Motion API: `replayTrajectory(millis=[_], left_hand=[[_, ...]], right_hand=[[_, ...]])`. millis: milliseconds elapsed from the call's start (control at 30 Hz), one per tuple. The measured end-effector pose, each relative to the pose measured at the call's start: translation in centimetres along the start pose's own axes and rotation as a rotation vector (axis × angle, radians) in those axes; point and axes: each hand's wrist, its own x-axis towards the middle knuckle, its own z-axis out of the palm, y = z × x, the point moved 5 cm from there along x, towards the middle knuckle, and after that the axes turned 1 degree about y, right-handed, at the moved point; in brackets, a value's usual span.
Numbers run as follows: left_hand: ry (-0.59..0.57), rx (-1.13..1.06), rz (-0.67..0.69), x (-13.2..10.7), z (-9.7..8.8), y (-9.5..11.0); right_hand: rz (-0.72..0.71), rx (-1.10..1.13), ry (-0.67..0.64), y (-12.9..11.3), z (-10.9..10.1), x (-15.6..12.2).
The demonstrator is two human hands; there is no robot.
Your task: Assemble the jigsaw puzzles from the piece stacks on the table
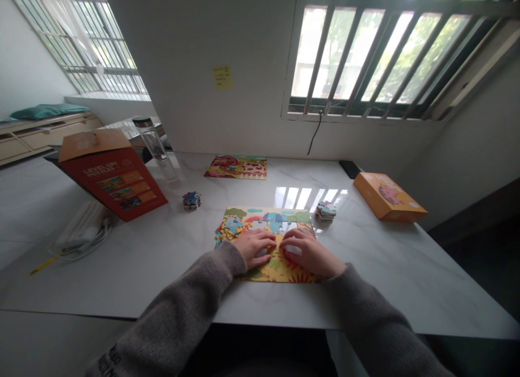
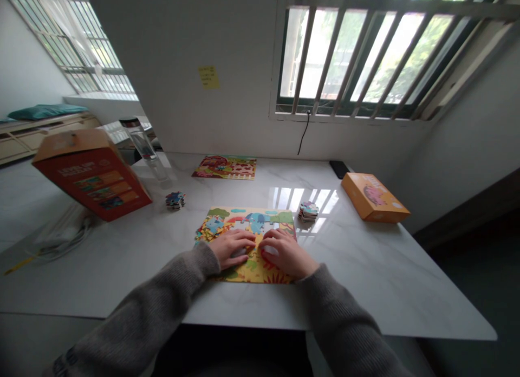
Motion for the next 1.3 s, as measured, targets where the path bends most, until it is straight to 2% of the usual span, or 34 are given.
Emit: replayTrajectory(millis=[400,967,1300], left_hand=[[0.037,0.056,0.042,0.1,0.5,-0.3],[0.017,0.093,-0.009,0.2,0.2,0.3],[0.040,0.169,-0.108,-0.2,-0.4,-0.8]], right_hand=[[0.030,-0.057,-0.024,0.1,0.4,0.2],[0.063,-0.154,-0.010,-0.6,0.8,0.1],[0.082,-0.128,0.011,-0.2,0.7,-0.1]])
